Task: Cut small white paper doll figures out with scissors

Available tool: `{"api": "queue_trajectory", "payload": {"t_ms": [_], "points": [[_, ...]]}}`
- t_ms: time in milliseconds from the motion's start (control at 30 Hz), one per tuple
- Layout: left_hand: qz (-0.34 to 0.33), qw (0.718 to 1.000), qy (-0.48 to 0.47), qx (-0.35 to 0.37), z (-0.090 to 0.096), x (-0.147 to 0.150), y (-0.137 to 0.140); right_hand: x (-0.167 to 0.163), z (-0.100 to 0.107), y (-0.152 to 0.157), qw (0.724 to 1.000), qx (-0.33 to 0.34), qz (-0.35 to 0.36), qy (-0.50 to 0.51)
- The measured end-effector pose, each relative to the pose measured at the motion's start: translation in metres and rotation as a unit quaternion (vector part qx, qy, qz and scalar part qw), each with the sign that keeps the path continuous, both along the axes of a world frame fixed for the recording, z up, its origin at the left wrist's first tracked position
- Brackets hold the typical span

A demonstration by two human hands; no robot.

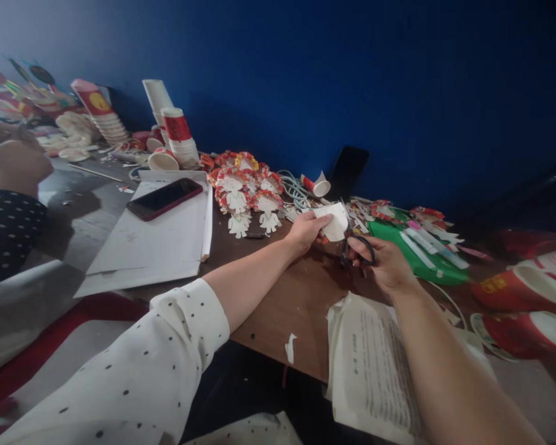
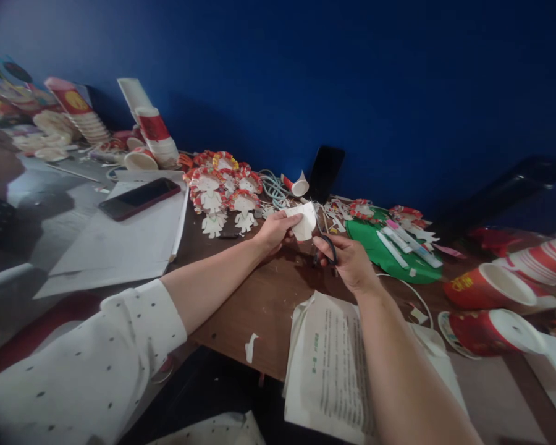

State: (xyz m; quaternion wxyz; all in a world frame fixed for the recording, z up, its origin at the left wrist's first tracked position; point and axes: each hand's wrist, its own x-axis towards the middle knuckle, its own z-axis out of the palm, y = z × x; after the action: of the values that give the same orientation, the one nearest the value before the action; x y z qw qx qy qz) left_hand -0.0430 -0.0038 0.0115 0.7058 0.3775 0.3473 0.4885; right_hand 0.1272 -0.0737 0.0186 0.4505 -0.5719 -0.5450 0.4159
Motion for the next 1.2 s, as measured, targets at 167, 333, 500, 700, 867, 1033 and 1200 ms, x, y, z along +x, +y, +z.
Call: {"api": "queue_trajectory", "payload": {"t_ms": [167,333,500,700,867,1033,1200], "points": [[0.008,1.000,0.009,-0.003,0.0018,-0.0009,-0.0009,-0.0008,-0.0003,0.0009,1.000,0.000,-0.002,0.008],[0.020,1.000,0.010,-0.010,0.0043,-0.0016,-0.0022,-0.0002,-0.0015,0.0015,1.000,-0.006,-0.010,0.016],[0.022,1.000,0.008,-0.012,0.0051,-0.0014,-0.0033,0.0000,-0.0002,0.0010,1.000,-0.003,0.001,0.009],[0.019,1.000,0.018,-0.006,0.0034,-0.0013,-0.0023,0.0002,0.0007,-0.0001,1.000,-0.004,-0.003,0.007],[0.022,1.000,0.014,-0.002,0.0038,-0.0013,-0.0026,0.0017,-0.0006,0.0004,1.000,0.002,0.000,-0.011],[0.024,1.000,0.009,-0.006,0.0050,-0.0016,-0.0033,0.0004,0.0019,-0.0010,1.000,-0.001,-0.004,-0.016],[0.021,1.000,0.007,-0.010,0.0055,-0.0020,-0.0033,-0.0016,0.0045,-0.0027,1.000,0.000,-0.007,-0.002]]}}
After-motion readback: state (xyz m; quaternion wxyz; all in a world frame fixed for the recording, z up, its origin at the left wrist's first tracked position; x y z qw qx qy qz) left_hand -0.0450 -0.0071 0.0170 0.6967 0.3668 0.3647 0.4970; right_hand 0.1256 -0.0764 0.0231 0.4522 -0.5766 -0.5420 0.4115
